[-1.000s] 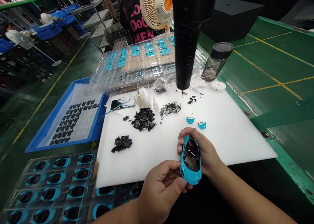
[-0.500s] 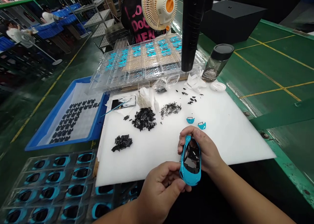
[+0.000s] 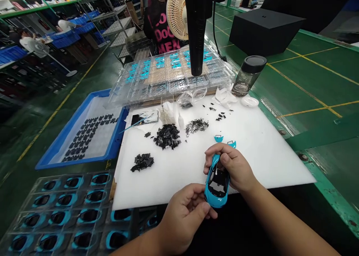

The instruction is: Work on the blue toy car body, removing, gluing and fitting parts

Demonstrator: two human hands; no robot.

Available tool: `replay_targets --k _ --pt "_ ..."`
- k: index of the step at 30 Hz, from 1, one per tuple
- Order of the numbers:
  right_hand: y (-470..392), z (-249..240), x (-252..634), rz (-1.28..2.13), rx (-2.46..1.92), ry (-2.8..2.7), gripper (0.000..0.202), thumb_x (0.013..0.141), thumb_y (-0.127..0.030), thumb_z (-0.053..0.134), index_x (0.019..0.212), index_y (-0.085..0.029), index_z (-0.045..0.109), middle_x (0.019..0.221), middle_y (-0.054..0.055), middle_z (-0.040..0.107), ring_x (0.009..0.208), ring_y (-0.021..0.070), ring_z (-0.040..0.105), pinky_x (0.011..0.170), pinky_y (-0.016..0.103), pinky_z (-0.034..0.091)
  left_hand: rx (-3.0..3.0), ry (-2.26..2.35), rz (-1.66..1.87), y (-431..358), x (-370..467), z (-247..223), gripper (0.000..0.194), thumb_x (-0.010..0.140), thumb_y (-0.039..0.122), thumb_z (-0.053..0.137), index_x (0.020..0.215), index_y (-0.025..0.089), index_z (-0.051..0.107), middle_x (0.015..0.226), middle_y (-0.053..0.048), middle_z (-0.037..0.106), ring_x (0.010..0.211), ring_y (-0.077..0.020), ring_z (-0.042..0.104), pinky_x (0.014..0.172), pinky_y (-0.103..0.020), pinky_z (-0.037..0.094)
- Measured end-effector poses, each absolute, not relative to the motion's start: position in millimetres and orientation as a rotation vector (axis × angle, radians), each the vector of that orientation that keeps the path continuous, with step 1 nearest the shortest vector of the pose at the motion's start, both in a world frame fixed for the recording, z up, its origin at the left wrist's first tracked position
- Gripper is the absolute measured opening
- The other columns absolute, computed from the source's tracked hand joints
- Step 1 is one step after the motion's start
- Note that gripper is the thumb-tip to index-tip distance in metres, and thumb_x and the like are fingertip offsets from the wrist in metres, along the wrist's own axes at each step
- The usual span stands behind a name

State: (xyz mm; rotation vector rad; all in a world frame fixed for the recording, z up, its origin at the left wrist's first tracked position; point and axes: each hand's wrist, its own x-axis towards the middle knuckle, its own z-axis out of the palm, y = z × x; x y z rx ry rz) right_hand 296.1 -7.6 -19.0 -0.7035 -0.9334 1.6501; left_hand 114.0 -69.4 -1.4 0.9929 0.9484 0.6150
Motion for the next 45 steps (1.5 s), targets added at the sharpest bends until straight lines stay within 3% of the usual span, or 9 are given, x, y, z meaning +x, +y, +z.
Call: replay_targets --k 45 --pt "-2.9 -26.1 291.7 1.739 -0.746 -0.859 0.023 0.090 -0.040 0.058 0.094 -0.019 0.065 0.075 0.001 0.064 0.064 0.0154 0.067 0.057 0.025 0.054 0.933 0.949 0.619 -67.6 118.1 -4.1 0.024 0.088 0.030 0.062 0.104 0.012 0.061 0.081 -0.007 0.068 0.075 -0.0170 0.068 0.071 -0.027 0.051"
